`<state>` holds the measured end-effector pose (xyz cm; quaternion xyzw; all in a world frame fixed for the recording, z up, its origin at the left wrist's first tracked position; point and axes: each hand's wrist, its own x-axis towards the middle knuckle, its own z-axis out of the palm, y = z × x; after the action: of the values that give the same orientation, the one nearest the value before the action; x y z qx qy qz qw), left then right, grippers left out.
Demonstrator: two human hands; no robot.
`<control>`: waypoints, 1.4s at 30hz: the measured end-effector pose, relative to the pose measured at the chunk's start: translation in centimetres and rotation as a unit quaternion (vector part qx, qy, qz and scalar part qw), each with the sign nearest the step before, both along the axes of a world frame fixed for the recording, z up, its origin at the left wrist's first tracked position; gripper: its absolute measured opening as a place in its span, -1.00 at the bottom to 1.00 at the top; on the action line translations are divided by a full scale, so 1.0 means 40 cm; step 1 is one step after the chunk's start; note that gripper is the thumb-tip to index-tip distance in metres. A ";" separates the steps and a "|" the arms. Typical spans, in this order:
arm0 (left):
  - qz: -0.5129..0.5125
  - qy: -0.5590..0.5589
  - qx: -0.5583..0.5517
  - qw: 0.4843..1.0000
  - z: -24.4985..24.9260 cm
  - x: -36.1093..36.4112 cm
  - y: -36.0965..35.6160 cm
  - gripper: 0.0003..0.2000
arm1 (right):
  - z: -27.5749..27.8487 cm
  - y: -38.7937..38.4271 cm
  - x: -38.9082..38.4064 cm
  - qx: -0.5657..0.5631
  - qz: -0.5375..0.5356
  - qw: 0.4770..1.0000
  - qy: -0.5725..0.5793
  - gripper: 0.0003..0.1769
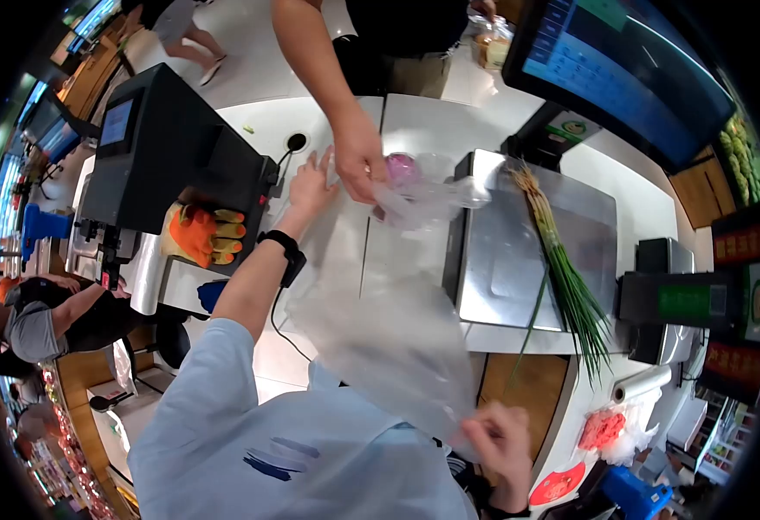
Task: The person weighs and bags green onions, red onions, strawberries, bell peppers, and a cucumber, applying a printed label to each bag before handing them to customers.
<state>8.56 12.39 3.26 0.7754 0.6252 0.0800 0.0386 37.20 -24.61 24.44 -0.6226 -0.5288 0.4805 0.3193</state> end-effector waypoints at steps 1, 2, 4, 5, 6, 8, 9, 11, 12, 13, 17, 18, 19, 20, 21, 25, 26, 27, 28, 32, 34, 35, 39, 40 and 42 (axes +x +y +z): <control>-0.008 -0.003 0.000 1.000 -0.019 -0.017 -0.002 -0.20 | 0.038 -0.014 0.022 -0.008 -0.039 0.998 0.056 -0.91; -0.035 -0.044 0.043 0.997 -0.047 -0.042 0.004 -0.25 | 0.066 -0.017 0.034 -0.005 -0.048 0.997 0.052 -0.91; -0.060 -0.127 0.148 0.979 -0.041 -0.072 -0.002 -0.37 | 0.107 0.004 0.061 -0.035 0.006 0.987 0.154 -0.91; -0.059 -0.167 0.207 0.962 -0.003 -0.074 -0.047 -0.45 | 0.116 0.022 0.062 -0.031 -0.003 0.988 0.149 -0.91; -0.059 -0.250 0.174 0.951 0.092 -0.052 -0.106 -0.55 | 0.123 0.051 0.052 -0.060 0.063 0.978 0.188 -0.90; -0.084 -0.381 0.108 0.914 0.298 -0.017 -0.249 -0.74 | 0.119 0.088 0.040 -0.108 0.161 0.953 0.235 -0.85; -0.108 -0.429 0.076 0.894 0.372 -0.001 -0.321 -0.83 | 0.102 0.101 0.035 -0.127 0.194 0.942 0.244 -0.82; -0.209 -0.466 0.071 0.857 0.490 0.026 -0.461 -0.92 | 0.092 0.152 0.002 -0.129 0.204 0.940 0.242 -0.90; -0.301 -0.503 0.031 0.810 0.524 0.044 -0.507 -0.85 | 0.100 0.178 -0.016 -0.100 0.191 0.963 0.162 -0.90; -0.386 -0.496 -0.005 0.778 0.550 0.070 -0.542 -0.78 | 0.107 0.203 -0.034 -0.070 0.178 0.978 0.081 -0.89; -0.376 -0.320 -0.051 0.868 0.550 0.194 -0.607 -0.77 | 0.071 0.288 -0.076 0.015 0.066 0.985 0.161 -0.86; -0.376 -0.320 -0.049 0.868 0.534 0.202 -0.601 -0.77 | 0.071 0.292 -0.081 0.016 0.067 0.985 0.159 -0.86; -0.338 -0.331 -0.033 0.881 0.515 0.207 -0.588 -0.82 | 0.070 0.294 -0.085 0.029 0.010 0.967 0.253 -0.84; -0.299 -0.340 -0.016 0.891 0.507 0.211 -0.576 -0.86 | 0.069 0.293 -0.084 0.042 -0.046 0.937 0.344 -0.80; -0.301 -0.339 -0.014 0.891 0.509 0.213 -0.569 -0.86 | 0.067 0.286 -0.079 0.044 -0.046 0.937 0.344 -0.80; -0.258 -0.426 -0.095 0.862 0.510 0.218 -0.561 -0.94 | 0.027 0.261 -0.022 0.101 0.023 0.976 0.194 -0.84; -0.244 -0.455 -0.146 0.844 0.498 0.218 -0.559 -0.93 | 0.023 0.260 -0.022 0.079 -0.033 0.971 0.225 -0.85; -0.230 -0.483 -0.195 0.822 0.484 0.216 -0.553 -0.91 | 0.016 0.266 -0.024 0.058 -0.089 0.961 0.254 -0.85; -0.226 -0.481 -0.193 0.825 0.466 0.220 -0.546 -0.91 | -0.012 0.278 -0.005 0.086 -0.073 0.976 0.186 -0.79; -0.125 -0.726 -0.390 0.552 0.425 0.203 -0.503 -0.87 | 0.010 0.290 0.028 0.110 0.102 0.989 -0.008 -0.75; -0.076 -0.752 -0.511 0.410 0.434 0.178 -0.485 -0.85 | -0.022 0.294 0.064 0.112 0.082 0.984 -0.112 -0.78; -0.076 -0.752 -0.509 0.411 0.442 0.160 -0.483 -0.85 | -0.038 0.296 0.090 0.112 0.057 0.968 -0.218 -0.81; -0.150 -0.590 -0.614 0.503 0.412 0.103 -0.472 -0.82 | -0.024 0.314 0.178 0.024 0.139 0.984 -0.107 -0.74; -0.125 -0.606 -0.599 0.509 0.402 0.083 -0.468 -0.81 | -0.033 0.318 0.205 -0.002 0.166 0.986 0.023 -0.64; -0.070 -0.653 -0.532 0.534 0.418 0.064 -0.455 -0.80 | -0.084 0.343 0.270 0.171 0.081 0.972 -0.138 -0.41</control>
<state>11.12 -5.82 19.97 0.3855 0.2968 0.2137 0.8471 48.01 -10.89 21.06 -0.5737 -0.6910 0.3167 0.3051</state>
